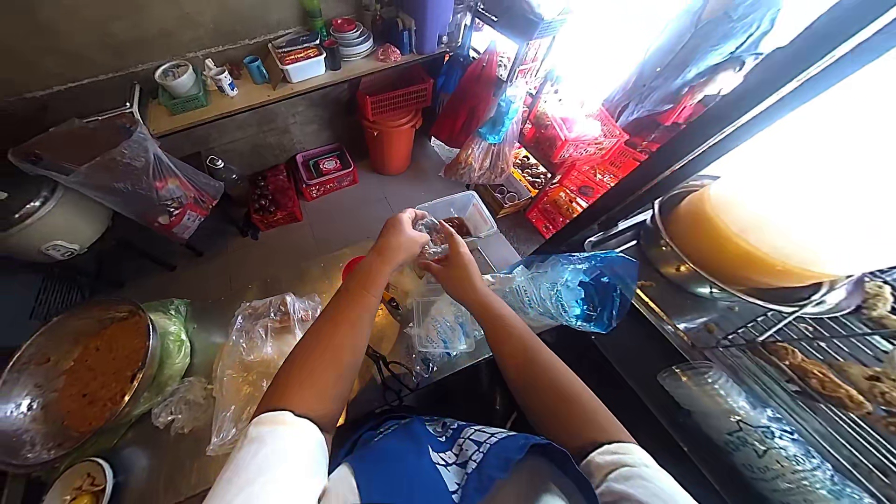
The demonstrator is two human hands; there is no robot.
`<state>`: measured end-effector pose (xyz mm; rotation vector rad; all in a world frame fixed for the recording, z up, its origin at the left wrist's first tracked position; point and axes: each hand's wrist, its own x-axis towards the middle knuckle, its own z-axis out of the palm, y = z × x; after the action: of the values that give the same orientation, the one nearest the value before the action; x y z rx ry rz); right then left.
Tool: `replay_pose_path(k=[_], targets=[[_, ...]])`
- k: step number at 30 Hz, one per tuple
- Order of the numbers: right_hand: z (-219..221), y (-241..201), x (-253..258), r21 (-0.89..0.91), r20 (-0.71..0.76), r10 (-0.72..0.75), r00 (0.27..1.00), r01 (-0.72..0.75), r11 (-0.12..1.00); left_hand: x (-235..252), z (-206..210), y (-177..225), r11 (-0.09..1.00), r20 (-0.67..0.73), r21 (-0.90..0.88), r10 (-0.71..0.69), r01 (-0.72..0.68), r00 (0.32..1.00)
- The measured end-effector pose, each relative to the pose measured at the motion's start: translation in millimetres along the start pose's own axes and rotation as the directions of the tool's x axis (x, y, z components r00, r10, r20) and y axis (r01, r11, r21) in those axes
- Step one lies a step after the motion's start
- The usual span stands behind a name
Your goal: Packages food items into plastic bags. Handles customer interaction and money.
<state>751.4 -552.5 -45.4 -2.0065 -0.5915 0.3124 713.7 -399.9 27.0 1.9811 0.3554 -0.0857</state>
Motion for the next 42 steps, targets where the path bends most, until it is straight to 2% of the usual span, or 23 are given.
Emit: replay_pose_path(k=[2, 4, 7, 9, 11, 16, 21, 25, 28, 32, 42], targets=[[2.9, -9.6, 5.3, 0.086, -0.04, -0.063, 0.997, 0.066, 0.994, -13.3, -4.8, 8.1, 0.994, 0.043, 0.063, 0.088, -0.09, 0.995], [0.4, -21.7, 6.2, 0.112, -0.051, -0.103, 0.993, 0.109, 0.988, -27.8, -12.7, 13.4, 0.979, 0.087, 0.037, 0.197, -0.201, 0.977], [-12.9, -45.0, 2.5, 0.101, -0.013, -0.111, 0.994, 0.112, 0.989, -45.5, -29.9, 7.4, 0.911, 0.012, -0.162, 0.386, -0.379, 0.923], [-23.9, -58.6, 1.5, 0.111, 0.077, -0.144, 0.987, 0.135, 0.985, -53.8, -44.3, -4.1, 0.874, -0.043, -0.244, 0.422, -0.419, 0.905], [-32.0, -69.1, 1.0, 0.169, 0.186, -0.19, 0.964, 0.159, 0.973, -62.1, -53.8, -15.9, 0.875, -0.005, -0.282, 0.408, -0.392, 0.913], [-42.1, -98.1, -1.0, 0.331, 0.372, -0.319, 0.872, 0.196, 0.923, -70.4, -61.1, -40.9, 0.908, 0.212, -0.35, 0.318, -0.232, 0.924], [-43.5, -120.0, -1.5, 0.387, 0.42, -0.398, 0.816, 0.235, 0.891, -75.2, -72.8, -45.9, 0.94, 0.248, -0.209, 0.319, -0.271, 0.915], [-35.0, -135.5, 0.5, 0.4, 0.444, -0.46, 0.769, 0.289, 0.87, -78.5, -81.8, -29.7, 0.92, 0.297, -0.269, 0.362, -0.287, 0.884], [-27.3, -141.7, -6.2, 0.439, 0.397, -0.462, 0.793, 0.277, 0.855, -82.8, -79.3, -28.5, 0.901, 0.353, -0.373, 0.358, -0.221, 0.864], [-21.7, -141.7, -4.2, 0.533, 0.314, -0.455, 0.834, 0.241, 0.811, -88.1, -72.2, -35.7, 0.863, 0.335, -0.475, 0.357, -0.171, 0.872], [-20.2, -147.3, -7.0, 0.604, 0.198, -0.391, 0.899, 0.203, 0.771, -90.7, -65.0, -52.2, 0.859, 0.421, -0.505, 0.325, -0.079, 0.847]])
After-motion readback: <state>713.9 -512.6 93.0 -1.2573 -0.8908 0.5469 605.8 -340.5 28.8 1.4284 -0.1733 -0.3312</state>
